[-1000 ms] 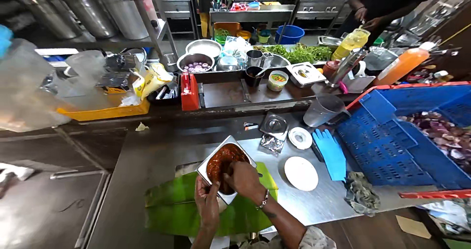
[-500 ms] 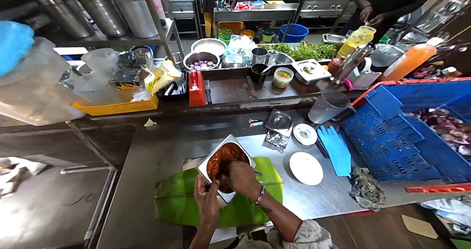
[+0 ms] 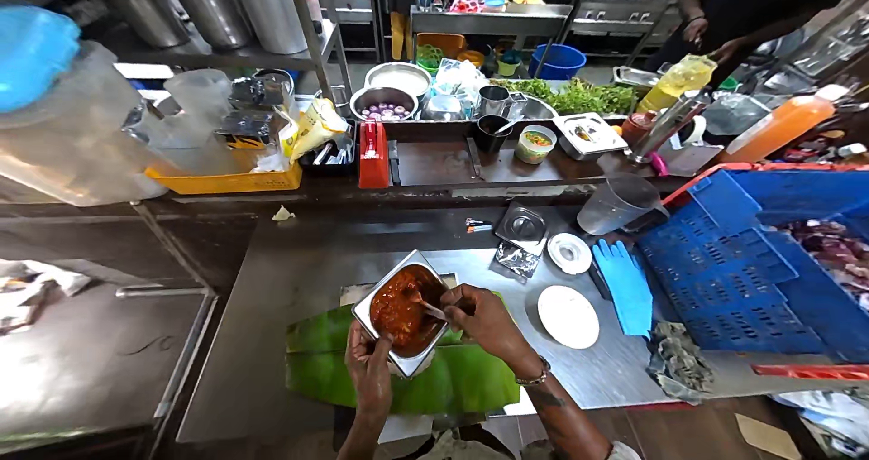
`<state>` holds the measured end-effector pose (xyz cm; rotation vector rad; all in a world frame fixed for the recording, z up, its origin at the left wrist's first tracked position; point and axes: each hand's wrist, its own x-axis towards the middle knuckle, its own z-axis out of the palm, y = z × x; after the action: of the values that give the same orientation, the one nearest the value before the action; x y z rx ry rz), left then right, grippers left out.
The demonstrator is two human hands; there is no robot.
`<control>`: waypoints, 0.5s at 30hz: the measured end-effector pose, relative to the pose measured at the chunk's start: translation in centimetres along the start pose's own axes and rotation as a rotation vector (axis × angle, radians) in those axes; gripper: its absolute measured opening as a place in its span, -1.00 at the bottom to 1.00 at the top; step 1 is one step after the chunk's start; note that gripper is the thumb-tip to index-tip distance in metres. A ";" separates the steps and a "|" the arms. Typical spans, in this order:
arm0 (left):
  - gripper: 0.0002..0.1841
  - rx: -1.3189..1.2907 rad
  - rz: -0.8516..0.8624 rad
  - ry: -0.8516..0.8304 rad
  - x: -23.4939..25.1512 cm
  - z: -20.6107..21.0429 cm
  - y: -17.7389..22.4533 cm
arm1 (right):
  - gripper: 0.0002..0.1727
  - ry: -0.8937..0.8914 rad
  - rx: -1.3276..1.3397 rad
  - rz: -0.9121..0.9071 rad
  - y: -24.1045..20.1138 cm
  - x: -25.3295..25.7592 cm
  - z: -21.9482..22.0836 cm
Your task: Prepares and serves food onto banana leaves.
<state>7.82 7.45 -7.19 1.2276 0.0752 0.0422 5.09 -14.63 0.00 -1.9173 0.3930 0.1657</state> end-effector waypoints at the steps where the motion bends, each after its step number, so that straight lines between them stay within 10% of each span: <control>1: -0.36 0.005 0.006 0.000 0.0 0.1 0.1 | -0.79 -0.001 0.038 -0.009 -0.1 0.1 0.2; 11: -0.30 -0.061 -0.124 0.074 0.5 0.6 0.8 | -0.65 0.188 -0.740 -0.415 -1.8 0.4 0.6; 15: -0.29 -0.044 -0.128 0.065 0.6 0.3 1.2 | -0.73 -0.001 -0.934 -0.498 -0.7 -0.8 0.6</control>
<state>8.43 7.56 -6.00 1.1753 0.2084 -0.0273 4.62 -13.67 0.66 -2.8629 -0.2339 0.0091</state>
